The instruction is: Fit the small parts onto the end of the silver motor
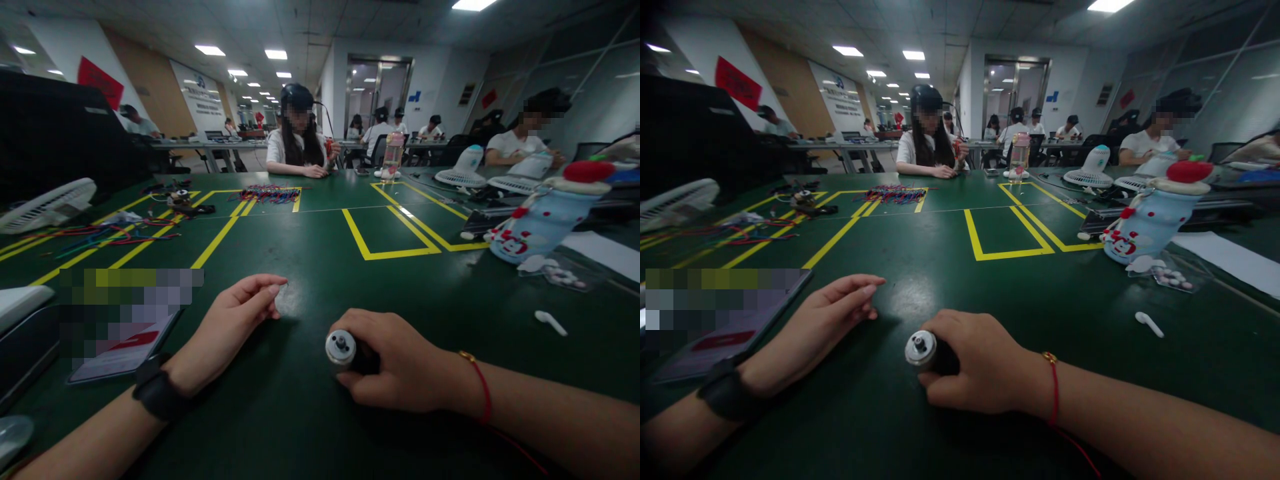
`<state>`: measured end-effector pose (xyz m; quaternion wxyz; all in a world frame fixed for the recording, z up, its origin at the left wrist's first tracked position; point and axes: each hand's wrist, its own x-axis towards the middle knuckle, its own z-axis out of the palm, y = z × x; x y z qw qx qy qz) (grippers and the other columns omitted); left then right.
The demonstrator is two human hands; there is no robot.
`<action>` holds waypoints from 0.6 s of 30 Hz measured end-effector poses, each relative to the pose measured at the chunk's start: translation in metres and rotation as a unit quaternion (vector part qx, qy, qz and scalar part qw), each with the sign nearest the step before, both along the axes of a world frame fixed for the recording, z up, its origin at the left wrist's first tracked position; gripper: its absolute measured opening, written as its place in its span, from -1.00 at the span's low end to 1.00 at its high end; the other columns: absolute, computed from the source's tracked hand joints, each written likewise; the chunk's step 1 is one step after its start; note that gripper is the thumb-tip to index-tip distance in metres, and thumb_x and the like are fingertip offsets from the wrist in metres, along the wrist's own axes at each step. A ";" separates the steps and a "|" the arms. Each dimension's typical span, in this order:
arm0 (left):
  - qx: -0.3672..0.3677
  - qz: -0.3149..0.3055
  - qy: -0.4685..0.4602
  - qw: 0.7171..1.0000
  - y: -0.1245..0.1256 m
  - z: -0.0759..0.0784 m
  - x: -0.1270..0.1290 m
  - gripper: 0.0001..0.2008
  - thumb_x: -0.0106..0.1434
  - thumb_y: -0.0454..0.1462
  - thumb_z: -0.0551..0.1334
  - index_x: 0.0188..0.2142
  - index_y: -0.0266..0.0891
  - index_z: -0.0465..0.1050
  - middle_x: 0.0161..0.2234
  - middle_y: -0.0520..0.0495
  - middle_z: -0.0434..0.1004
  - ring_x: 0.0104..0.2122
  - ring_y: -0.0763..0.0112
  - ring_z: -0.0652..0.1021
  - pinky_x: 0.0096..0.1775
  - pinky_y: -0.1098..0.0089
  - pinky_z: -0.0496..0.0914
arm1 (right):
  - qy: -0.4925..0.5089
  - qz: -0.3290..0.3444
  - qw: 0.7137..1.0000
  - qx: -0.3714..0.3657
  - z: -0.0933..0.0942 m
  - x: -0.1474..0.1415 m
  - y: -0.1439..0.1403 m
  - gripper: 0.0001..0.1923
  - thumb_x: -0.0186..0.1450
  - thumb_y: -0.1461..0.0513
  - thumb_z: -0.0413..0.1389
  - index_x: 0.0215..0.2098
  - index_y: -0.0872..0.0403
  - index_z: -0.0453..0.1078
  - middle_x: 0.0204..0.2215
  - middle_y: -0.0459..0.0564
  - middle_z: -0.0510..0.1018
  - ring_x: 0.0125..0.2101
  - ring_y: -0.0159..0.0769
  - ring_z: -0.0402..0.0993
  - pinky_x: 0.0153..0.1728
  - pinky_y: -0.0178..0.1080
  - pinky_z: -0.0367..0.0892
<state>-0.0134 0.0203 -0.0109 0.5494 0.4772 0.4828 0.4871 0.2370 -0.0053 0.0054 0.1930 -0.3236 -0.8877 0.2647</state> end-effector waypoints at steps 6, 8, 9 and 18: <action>0.045 -0.009 0.116 0.992 0.000 -0.002 -0.001 -0.80 0.27 -0.19 0.24 -0.12 -0.13 0.47 -0.33 0.05 0.47 -0.36 0.45 0.49 -0.30 0.47 0.36 | 0.000 0.001 1.000 -0.006 0.000 0.000 0.001 -0.68 0.12 0.21 0.19 -0.15 0.05 0.33 -0.27 -0.10 0.44 -0.36 -0.38 0.31 -0.37 -0.32 0.21; 0.064 -0.024 0.184 0.980 -0.003 0.001 0.001 -0.80 0.30 -0.17 0.21 -0.10 -0.12 0.45 -0.30 0.03 0.48 -0.33 0.39 0.50 -0.28 0.42 0.36 | 0.001 0.001 1.000 -0.003 0.000 0.000 0.002 -0.69 0.12 0.21 0.19 -0.16 0.06 0.33 -0.28 -0.10 0.44 -0.36 -0.37 0.31 -0.38 -0.32 0.20; 0.083 -0.037 0.219 0.972 -0.005 0.004 0.003 -0.79 0.31 -0.17 0.19 -0.08 -0.10 0.44 -0.27 0.02 0.47 -0.31 0.37 0.50 -0.26 0.40 0.35 | 0.001 0.001 1.000 -0.001 -0.001 0.000 0.001 -0.69 0.12 0.21 0.19 -0.16 0.06 0.33 -0.28 -0.10 0.44 -0.36 -0.38 0.30 -0.38 -0.32 0.20; 0.229 -0.198 0.281 0.911 -0.035 0.028 0.034 -0.84 0.34 -0.25 0.18 -0.15 0.04 0.50 -0.04 0.06 0.32 -0.02 0.34 0.38 0.01 0.38 0.23 | 0.010 0.005 1.000 0.020 -0.005 -0.001 0.002 -0.72 0.10 0.23 0.18 -0.21 0.06 0.32 -0.34 -0.14 0.41 -0.42 -0.42 0.27 -0.43 -0.35 0.15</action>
